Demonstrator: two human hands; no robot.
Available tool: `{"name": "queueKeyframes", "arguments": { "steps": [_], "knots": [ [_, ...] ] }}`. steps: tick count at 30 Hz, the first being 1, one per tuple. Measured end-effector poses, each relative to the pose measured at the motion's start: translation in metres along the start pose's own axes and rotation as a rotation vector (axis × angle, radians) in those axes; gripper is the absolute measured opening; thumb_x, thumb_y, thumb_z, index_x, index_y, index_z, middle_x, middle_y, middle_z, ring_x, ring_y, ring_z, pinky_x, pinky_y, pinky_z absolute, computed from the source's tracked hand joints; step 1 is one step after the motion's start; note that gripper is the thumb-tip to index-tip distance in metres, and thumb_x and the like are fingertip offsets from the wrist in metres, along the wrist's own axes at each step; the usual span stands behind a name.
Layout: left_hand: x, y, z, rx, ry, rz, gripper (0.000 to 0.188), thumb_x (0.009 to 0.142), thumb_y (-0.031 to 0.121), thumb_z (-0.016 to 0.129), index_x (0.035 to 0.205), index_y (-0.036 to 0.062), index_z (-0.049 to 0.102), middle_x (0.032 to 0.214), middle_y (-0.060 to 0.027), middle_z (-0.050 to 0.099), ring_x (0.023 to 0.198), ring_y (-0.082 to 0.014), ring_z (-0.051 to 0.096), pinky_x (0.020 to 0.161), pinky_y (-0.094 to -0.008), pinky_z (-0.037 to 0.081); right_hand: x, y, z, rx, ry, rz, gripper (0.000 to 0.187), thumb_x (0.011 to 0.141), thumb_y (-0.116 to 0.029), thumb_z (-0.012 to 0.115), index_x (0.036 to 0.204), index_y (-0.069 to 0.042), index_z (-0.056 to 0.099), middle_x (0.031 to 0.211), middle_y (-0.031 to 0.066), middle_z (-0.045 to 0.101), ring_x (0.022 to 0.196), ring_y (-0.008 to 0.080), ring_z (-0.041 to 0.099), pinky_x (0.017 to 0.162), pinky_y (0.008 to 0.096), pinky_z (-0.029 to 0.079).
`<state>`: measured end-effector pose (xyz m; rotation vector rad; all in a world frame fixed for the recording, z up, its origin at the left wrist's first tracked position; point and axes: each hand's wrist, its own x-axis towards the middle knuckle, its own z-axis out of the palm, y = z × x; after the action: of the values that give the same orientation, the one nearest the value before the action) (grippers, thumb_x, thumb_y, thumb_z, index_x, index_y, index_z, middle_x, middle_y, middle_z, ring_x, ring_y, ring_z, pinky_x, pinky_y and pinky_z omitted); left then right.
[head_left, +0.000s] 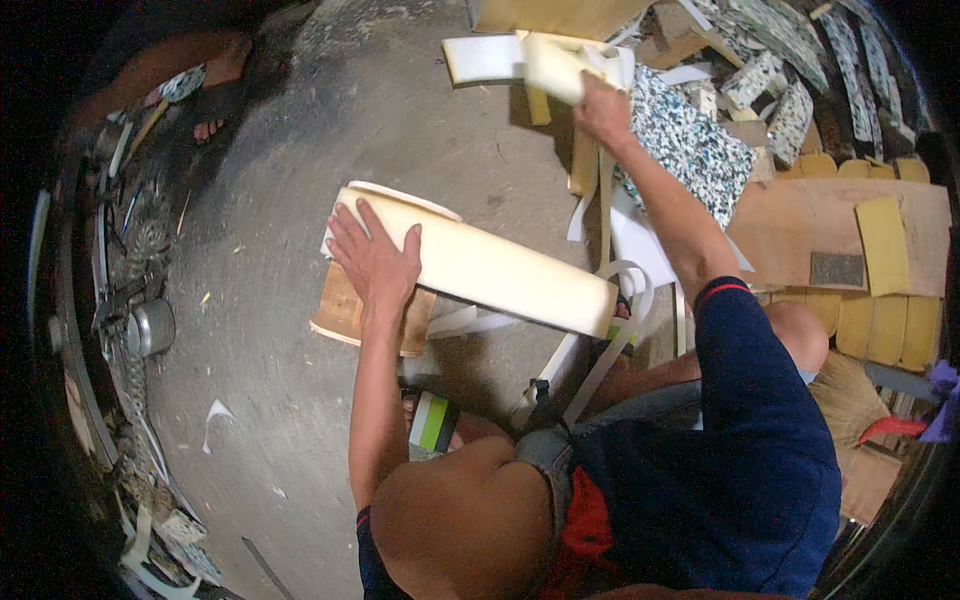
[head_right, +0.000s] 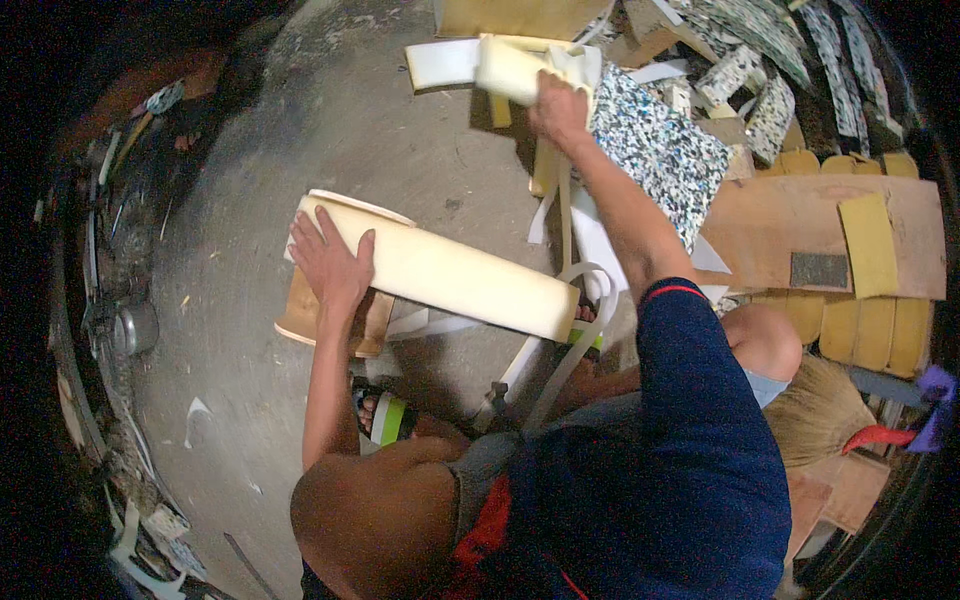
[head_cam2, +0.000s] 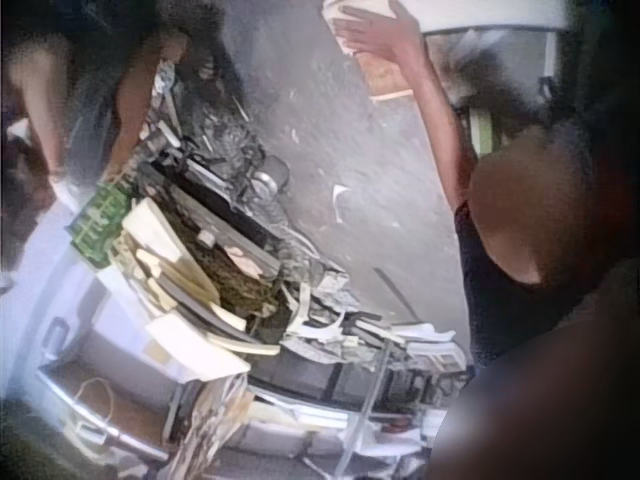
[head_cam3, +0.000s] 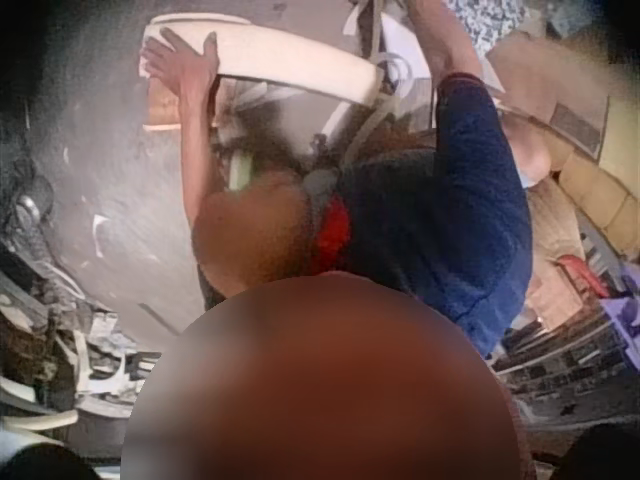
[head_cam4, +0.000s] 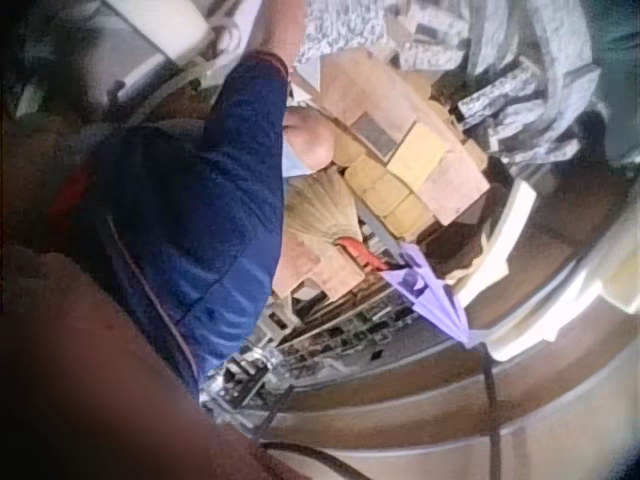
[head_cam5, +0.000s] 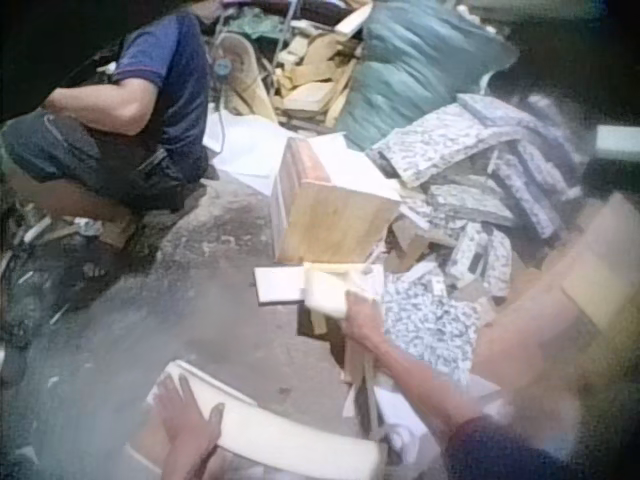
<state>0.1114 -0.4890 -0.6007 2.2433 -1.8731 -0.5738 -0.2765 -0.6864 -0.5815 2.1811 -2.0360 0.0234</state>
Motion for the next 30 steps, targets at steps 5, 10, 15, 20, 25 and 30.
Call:
{"name": "queueKeyframes", "arguments": {
  "steps": [5, 10, 15, 20, 25, 30],
  "knots": [
    [-0.001, -0.005, 0.009, -0.026, 0.098, 0.062, 0.094, 0.094, 0.051, 0.058, 0.156, -0.0080, 0.020, 0.162, -0.0364, 0.012, 0.153, -0.0495, 0.004, 0.123, -0.0578, 0.002, 0.030, 0.047, -0.060, -0.136, 0.497, -0.038, 0.049, 0.084, -0.029, 0.069, 0.124, -0.005, 0.057, 0.104, 0.0210, 0.068, 0.090, 0.0456, 0.065, 0.081, 0.0539, 0.052],
    [0.004, -0.012, 0.012, -0.072, 0.113, 0.083, 0.094, 0.092, 0.052, 0.061, 0.155, -0.0084, 0.025, 0.160, -0.0374, 0.017, 0.151, -0.0510, 0.009, 0.122, -0.0583, 0.006, 0.005, 0.016, -0.077, 0.015, 0.536, -0.126, 0.090, 0.084, -0.056, 0.073, 0.148, -0.006, 0.034, 0.144, 0.0229, 0.043, 0.131, 0.0408, 0.046, 0.107, 0.0455, 0.042],
    [0.013, -0.020, -0.003, -0.136, 0.067, 0.092, 0.089, 0.087, 0.050, 0.070, 0.151, -0.0043, 0.039, 0.157, -0.0335, 0.027, 0.147, -0.0475, 0.022, 0.120, -0.0568, 0.016, -0.101, -0.086, -0.049, 0.450, -0.071, -0.418, 0.056, 0.089, -0.047, 0.068, 0.117, 0.001, 0.068, 0.110, 0.0254, 0.070, 0.103, 0.0418, 0.067, 0.096, 0.0473, 0.052],
    [0.008, -0.024, -0.007, -0.116, 0.094, 0.114, 0.088, 0.086, 0.049, 0.073, 0.150, -0.0018, 0.041, 0.156, -0.0302, 0.030, 0.145, -0.0460, 0.026, 0.120, -0.0568, 0.019, -0.153, -0.157, -0.033, 0.761, -0.901, -0.022, 0.063, 0.092, -0.055, 0.061, 0.118, 0.002, 0.072, 0.103, 0.0234, 0.073, 0.093, 0.0324, 0.070, 0.086, 0.0425, 0.055],
    [0.006, -0.018, 0.000, -0.087, 0.140, 0.109, 0.087, 0.086, 0.049, 0.074, 0.149, -0.0010, 0.041, 0.155, -0.0317, 0.030, 0.146, -0.0462, 0.026, 0.120, -0.0569, 0.019, -0.152, -0.156, -0.029, 0.857, -1.006, 0.077, 0.064, 0.093, -0.054, 0.061, 0.122, 0.003, 0.069, 0.101, 0.0211, 0.072, 0.096, 0.0309, 0.070, 0.081, 0.0458, 0.056],
    [0.005, -0.016, -0.001, -0.064, 0.157, 0.121, 0.086, 0.086, 0.047, 0.074, 0.148, -0.0039, 0.041, 0.154, -0.0320, 0.031, 0.145, -0.0481, 0.026, 0.119, -0.0568, 0.021, -0.149, -0.154, -0.021, 0.940, -1.049, 0.111, 0.066, 0.092, -0.052, 0.063, 0.122, 0.006, 0.067, 0.105, 0.0241, 0.070, 0.097, 0.0313, 0.069, 0.078, 0.0429, 0.056]
  ]
}}
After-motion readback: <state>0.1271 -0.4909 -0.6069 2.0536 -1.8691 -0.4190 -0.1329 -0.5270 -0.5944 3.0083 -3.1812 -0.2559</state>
